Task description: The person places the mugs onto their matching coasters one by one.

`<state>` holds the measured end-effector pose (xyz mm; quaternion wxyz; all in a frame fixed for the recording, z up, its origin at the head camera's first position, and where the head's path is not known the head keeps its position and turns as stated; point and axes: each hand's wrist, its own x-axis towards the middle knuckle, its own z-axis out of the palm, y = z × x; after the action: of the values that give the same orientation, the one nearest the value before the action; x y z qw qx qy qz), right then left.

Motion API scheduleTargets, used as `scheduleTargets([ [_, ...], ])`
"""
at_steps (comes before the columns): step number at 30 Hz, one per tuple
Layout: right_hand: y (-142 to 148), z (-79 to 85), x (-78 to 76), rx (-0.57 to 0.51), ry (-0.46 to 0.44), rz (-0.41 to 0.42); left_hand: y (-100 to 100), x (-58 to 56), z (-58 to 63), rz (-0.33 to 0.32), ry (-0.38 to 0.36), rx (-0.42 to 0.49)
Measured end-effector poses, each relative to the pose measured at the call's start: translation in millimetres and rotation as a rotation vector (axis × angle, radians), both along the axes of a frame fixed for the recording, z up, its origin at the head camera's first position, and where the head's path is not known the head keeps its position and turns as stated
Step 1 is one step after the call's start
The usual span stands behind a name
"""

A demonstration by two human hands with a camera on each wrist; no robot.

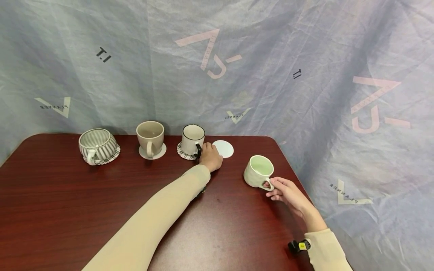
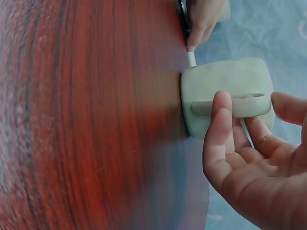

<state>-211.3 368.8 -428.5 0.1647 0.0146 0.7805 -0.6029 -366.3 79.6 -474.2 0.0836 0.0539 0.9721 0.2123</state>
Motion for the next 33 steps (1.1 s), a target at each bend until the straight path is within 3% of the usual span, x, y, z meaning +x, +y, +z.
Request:
scheduleTargets([
  [15,-2.5,-5.4,-1.8,-0.142,-0.018,0.025,0.1,-0.5,0.3,-0.005,-0.002,-0.003],
  [33,-2.7,-3.0,0.9,-0.159,0.015,0.067,-1.3,9.5,9.1,-0.017,0.009,-0.031],
])
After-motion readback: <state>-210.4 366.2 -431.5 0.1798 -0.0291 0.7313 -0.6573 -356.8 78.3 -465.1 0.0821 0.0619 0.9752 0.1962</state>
